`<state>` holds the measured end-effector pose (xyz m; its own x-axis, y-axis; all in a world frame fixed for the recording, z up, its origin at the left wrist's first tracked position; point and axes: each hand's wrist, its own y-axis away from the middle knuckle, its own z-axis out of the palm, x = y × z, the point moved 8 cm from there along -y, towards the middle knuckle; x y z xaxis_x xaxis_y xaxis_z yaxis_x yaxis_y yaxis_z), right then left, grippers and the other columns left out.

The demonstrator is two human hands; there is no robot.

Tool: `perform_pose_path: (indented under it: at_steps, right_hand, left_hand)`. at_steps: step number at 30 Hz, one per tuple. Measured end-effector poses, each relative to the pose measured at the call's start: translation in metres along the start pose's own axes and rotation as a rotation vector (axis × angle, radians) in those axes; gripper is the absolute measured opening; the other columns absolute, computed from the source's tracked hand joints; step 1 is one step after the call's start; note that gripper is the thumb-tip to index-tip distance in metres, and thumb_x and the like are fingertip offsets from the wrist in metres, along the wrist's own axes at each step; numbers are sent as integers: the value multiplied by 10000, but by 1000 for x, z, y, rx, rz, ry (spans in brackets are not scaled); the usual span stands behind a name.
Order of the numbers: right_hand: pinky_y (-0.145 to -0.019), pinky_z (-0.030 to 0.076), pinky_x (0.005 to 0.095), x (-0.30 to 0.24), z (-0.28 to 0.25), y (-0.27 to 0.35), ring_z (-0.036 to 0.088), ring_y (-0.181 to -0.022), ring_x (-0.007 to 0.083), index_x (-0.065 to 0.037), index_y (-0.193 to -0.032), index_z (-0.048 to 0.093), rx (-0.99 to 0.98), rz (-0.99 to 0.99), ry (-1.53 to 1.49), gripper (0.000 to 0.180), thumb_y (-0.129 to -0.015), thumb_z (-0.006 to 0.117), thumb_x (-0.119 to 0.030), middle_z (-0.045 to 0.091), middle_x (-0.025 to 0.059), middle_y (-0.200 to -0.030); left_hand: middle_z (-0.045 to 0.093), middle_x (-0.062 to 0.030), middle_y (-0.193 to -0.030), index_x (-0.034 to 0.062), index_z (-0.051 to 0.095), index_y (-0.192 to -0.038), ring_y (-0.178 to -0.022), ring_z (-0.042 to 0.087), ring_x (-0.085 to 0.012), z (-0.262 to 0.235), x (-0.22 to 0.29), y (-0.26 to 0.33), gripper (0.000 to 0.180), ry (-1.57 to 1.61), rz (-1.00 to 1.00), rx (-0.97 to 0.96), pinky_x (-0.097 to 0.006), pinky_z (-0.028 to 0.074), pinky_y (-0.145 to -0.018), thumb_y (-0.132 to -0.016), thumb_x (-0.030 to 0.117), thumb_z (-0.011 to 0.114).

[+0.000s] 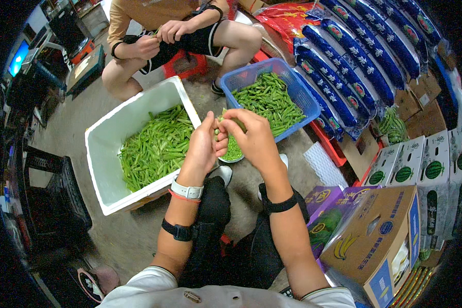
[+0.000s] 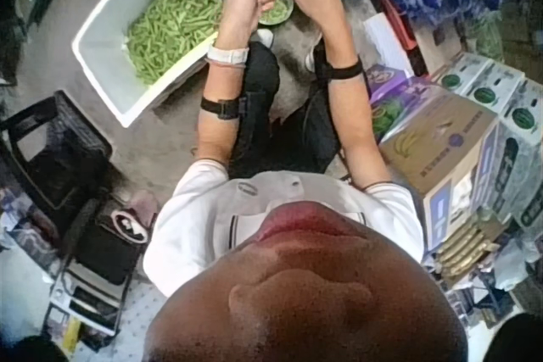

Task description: The person picks green pea pods from a basket, removes the peas from the pods, and places the peas into a small bowl while discarding the empty pods into a larger bin.

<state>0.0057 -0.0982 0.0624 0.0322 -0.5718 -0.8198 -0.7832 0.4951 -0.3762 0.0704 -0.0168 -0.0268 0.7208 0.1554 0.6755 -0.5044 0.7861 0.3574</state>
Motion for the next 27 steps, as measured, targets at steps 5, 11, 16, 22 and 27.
perform_pose_path:
  at_steps: [5, 11, 16, 22, 27]
  right_hand:
    - [-656, 495, 327, -9, 14, 4, 634, -720, 256, 7, -919, 678, -124, -133, 9, 154, -800, 686, -90, 655, 138, -819]
    - [-657, 490, 322, -10, 19, 4, 627, -715, 244, -13, -950, 692, -216, -63, 75, 193, -781, 709, -104, 641, 132, -802]
    - [-656, 474, 277, 26, 15, 6, 603, -749, 119, 3, -1067, 669, -216, 317, -284, 221, -871, 601, -71, 664, 47, -859]
    - [-581, 404, 188, 31, 11, 7, 490, -658, 35, -9, -1195, 594, -209, 402, -486, 301, -903, 526, -43, 650, 33, -890]
    - [-532, 377, 206, 27, 12, 8, 454, -600, 46, -15, -1263, 492, -197, 335, -489, 343, -924, 523, -64, 575, -11, -786]
  left_hand:
    - [446, 20, -626, 128, 500, -825, -438, 350, -89, -7, -6, -4, 376, 136, -61, 19, -232, 257, -379, -1017, 410, 341]
    - [431, 44, -583, 123, 503, -813, -412, 342, -60, -6, -10, -5, 352, 164, -107, 0, -198, 218, -338, -1007, 396, 394]
    - [333, 68, -563, 95, 503, -797, -404, 250, -33, -9, 5, -1, 371, 21, 30, 49, -195, 176, -338, -995, 404, 454]
    - [411, 98, -539, 53, 602, -811, -416, 286, 2, -4, 29, 10, 317, -246, 289, 137, -198, 174, -366, -936, 344, 599]
    - [539, 79, -611, 22, 696, -908, -441, 344, 13, -1, 30, 10, 254, -392, 358, 105, -189, 204, -390, -868, 273, 698]
